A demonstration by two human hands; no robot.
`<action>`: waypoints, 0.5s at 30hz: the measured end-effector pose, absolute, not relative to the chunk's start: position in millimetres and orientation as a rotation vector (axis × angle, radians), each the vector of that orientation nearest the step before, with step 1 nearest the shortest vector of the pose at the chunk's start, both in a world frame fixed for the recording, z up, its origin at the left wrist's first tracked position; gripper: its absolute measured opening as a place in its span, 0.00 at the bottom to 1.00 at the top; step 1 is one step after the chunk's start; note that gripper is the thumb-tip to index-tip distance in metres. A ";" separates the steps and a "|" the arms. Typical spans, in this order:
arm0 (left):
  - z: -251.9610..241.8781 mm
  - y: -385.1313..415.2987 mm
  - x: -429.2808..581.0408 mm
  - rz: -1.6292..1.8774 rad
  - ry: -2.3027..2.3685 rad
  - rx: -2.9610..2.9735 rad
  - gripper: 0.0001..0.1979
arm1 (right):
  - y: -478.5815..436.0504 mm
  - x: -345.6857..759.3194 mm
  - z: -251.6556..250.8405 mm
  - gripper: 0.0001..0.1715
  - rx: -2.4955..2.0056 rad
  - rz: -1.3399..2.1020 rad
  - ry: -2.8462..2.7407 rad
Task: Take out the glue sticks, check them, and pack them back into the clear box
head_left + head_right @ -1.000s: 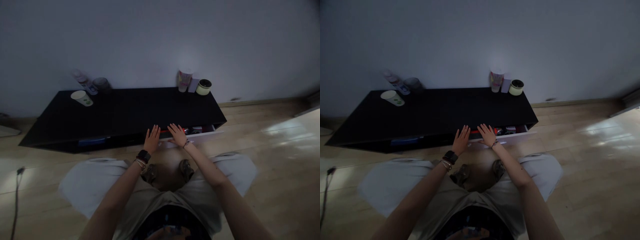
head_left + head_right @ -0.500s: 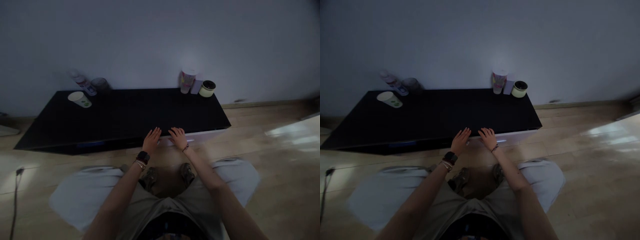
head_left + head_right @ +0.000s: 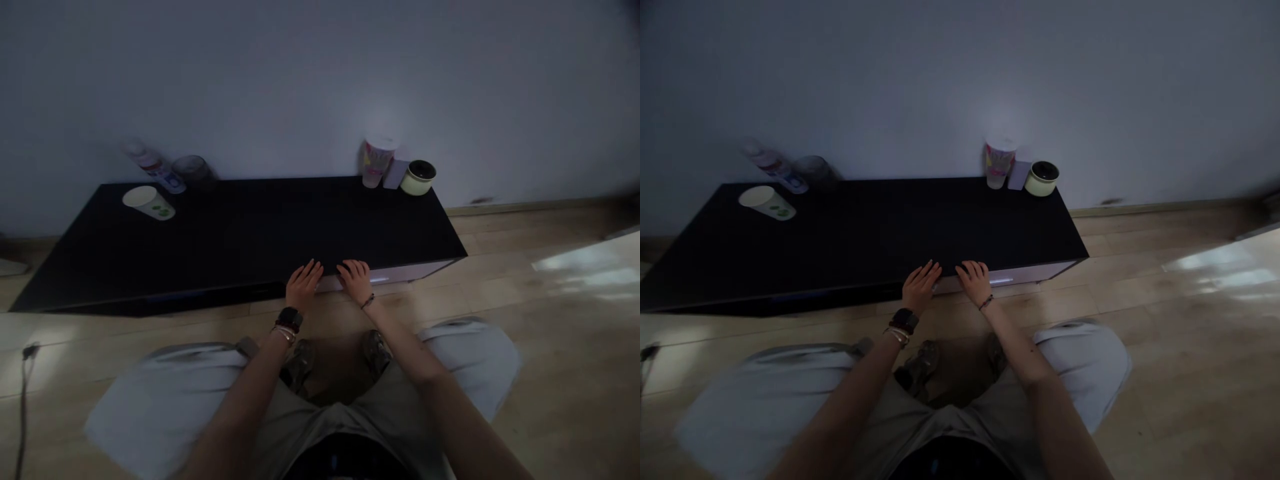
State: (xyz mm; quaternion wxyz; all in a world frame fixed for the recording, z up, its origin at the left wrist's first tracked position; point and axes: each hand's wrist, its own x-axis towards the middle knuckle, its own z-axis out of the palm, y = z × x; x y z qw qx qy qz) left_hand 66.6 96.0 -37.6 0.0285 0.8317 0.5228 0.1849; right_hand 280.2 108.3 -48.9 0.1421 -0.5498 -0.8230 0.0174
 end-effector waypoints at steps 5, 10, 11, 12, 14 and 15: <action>-46.2 99.4 66.6 0.832 1.594 2.568 0.20 | 111.4 280.0 -61.6 0.16 -1.437 -0.107 -2.219; -53.5 100.7 67.5 1.003 1.558 2.623 0.20 | 110.3 280.3 -63.5 0.17 -1.389 -0.151 -2.189; -53.9 100.4 67.8 1.012 1.562 2.626 0.21 | 109.5 280.4 -62.2 0.18 -1.396 -0.145 -2.197; -53.9 99.9 68.1 1.015 1.569 2.626 0.21 | 108.7 280.7 -60.6 0.19 -1.403 -0.138 -2.208; -52.2 97.6 68.2 0.993 1.576 2.630 0.24 | 106.5 281.5 -56.9 0.22 -1.411 -0.120 -2.240; -50.5 95.9 68.1 0.965 1.573 2.637 0.25 | 105.2 282.0 -54.8 0.23 -1.414 -0.109 -2.259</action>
